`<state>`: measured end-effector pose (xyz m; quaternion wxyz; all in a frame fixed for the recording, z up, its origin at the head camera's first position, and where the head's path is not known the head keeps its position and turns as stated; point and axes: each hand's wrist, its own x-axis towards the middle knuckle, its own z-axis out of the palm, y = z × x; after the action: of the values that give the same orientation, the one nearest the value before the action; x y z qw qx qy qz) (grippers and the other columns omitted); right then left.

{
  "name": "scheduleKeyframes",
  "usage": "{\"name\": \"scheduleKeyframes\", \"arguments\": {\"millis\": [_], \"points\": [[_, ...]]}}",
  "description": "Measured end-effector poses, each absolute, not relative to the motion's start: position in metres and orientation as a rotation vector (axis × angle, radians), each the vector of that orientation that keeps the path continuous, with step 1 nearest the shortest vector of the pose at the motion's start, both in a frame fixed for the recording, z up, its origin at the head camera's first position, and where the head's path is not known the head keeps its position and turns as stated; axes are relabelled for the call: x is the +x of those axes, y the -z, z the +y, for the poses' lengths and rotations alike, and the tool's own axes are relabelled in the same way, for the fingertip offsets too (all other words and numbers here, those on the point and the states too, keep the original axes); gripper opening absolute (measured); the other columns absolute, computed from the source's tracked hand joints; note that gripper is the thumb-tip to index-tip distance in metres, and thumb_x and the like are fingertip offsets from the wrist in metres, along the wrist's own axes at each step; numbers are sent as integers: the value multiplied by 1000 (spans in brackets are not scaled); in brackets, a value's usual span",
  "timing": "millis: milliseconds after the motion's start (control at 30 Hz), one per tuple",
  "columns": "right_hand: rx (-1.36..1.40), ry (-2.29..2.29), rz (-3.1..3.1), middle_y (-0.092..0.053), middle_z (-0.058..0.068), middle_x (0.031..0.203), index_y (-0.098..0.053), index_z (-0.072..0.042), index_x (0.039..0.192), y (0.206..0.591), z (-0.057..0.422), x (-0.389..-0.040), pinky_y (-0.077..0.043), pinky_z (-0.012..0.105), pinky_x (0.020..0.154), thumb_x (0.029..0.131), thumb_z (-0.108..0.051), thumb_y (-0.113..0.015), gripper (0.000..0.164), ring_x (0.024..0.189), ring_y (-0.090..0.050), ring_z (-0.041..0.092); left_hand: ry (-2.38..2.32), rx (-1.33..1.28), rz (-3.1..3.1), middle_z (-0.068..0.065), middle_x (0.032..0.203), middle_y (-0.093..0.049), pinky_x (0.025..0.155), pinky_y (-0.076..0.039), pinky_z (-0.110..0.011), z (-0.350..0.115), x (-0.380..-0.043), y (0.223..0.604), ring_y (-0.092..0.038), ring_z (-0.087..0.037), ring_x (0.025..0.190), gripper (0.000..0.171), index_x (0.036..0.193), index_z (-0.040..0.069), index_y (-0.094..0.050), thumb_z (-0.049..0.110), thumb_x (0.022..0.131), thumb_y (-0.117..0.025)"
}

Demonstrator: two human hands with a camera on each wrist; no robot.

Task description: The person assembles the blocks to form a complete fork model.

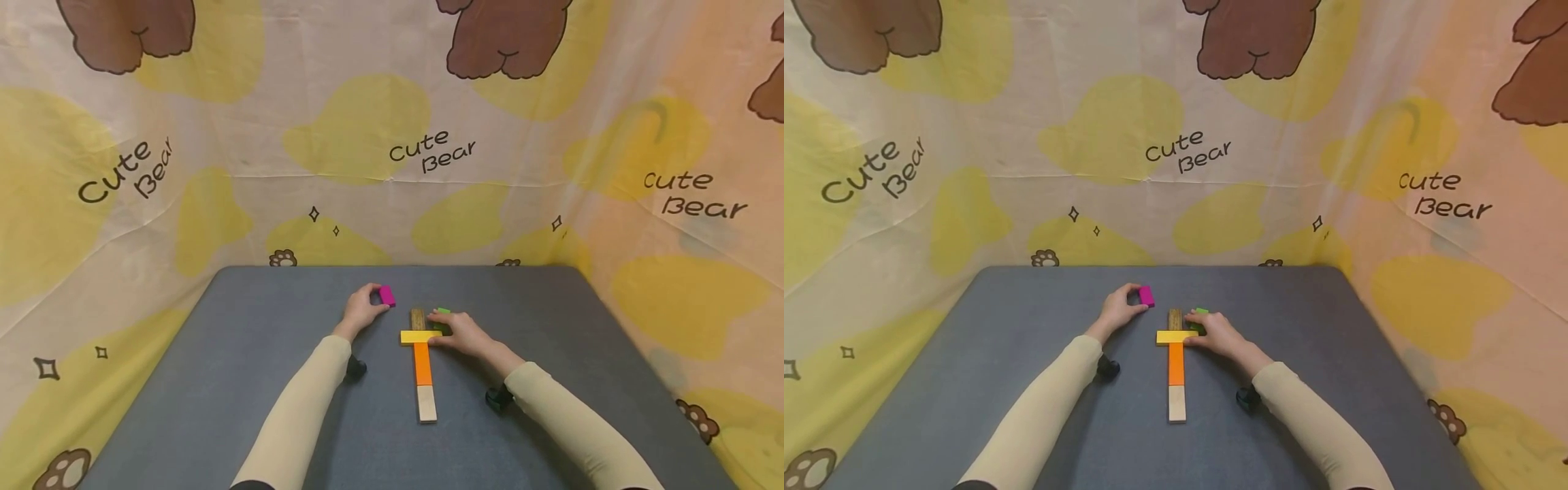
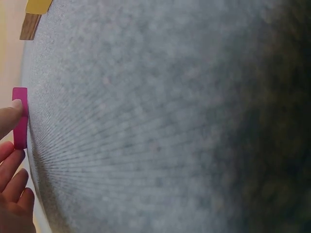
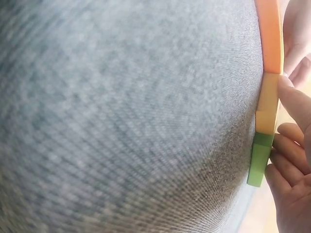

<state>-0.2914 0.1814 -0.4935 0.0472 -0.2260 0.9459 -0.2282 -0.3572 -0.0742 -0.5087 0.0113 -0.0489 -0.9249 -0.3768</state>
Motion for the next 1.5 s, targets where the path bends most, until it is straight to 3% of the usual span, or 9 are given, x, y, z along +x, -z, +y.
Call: {"name": "scheduleKeyframes", "arguments": {"millis": [767, 1500], "points": [[-705, 703, 2877, -52, 11, 145, -56, -13, 136, 494, 179, -293, -43, 49, 109, 85, -43, -70, 61, 134, -51, 32, 1345, -246, -2702, -14, 123, -60, 105, -47, -45, -72, -343, 493, -60, -29, 117, 62, 131, 8, -58, 18, 75, -83], [-675, 708, 2876, -52, 11, 145, -56, -14, 136, 493, 180, -292, -42, 51, 109, 84, -46, -69, 62, 135, -50, 32, 1349, -318, -2736, -13, 121, -61, 100, -50, -45, -64, -317, 490, -62, -29, 113, 61, 127, 10, -61, 13, 71, -85]]}}
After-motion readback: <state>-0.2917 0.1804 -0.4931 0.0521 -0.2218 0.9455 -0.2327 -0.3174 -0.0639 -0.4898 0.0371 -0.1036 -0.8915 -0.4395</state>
